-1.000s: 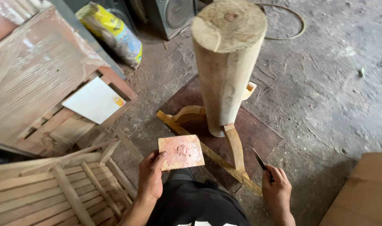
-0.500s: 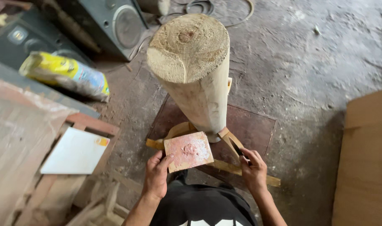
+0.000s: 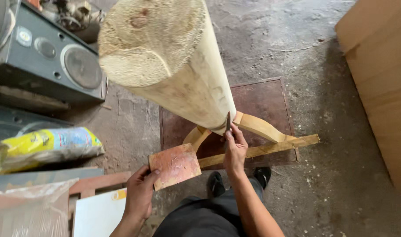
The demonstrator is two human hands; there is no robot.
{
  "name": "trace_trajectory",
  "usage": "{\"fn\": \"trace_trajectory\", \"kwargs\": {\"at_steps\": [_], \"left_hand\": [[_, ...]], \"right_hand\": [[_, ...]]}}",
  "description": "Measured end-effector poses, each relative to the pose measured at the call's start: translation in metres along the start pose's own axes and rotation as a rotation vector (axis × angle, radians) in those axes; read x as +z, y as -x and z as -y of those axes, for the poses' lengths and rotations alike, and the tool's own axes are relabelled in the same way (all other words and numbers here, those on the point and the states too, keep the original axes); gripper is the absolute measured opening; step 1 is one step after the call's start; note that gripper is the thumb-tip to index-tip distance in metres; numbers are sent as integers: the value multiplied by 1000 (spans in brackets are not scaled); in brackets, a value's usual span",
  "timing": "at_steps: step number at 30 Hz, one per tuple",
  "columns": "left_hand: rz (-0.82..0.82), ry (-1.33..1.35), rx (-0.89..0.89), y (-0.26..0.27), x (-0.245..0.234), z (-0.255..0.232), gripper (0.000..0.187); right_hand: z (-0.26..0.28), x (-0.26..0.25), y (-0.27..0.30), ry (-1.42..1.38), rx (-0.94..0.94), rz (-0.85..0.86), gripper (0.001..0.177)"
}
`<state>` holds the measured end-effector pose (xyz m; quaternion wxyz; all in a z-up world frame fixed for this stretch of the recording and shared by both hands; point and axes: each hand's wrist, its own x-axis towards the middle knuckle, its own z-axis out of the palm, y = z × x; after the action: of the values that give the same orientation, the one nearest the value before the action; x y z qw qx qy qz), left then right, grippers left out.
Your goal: The person attaches curved wooden legs to a cylindrical wooden post and uses a small knife to carve and refine the wood at the points of connection.
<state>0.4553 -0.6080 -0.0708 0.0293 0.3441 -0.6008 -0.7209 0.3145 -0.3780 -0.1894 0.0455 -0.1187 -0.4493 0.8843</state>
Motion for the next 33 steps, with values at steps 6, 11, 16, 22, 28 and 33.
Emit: {"fn": "trace_trajectory", "kwargs": {"at_steps": [6,11,16,22,28,33], "left_hand": [[87,-11,21,-13,-2,-11,19],[127,-74,40,-17,11,-20,20],[176,-79,45,-8,18,-23,20],[199,-83,36,-1,21,-23,23],[184,-102,32,2,8,-12,19],[198,-97,50,0,5,-9,21]], "right_hand": [[-11,4,-9,299,-310,-23,30],[4,-10,-19,456,-433,-42,28],[-2,5,-5,297,-337,1,27],[7,1,0,257,-267,46,26],[7,1,-6,275,-161,-16,27],[10,15,-9,69,-92,-13,30]]}}
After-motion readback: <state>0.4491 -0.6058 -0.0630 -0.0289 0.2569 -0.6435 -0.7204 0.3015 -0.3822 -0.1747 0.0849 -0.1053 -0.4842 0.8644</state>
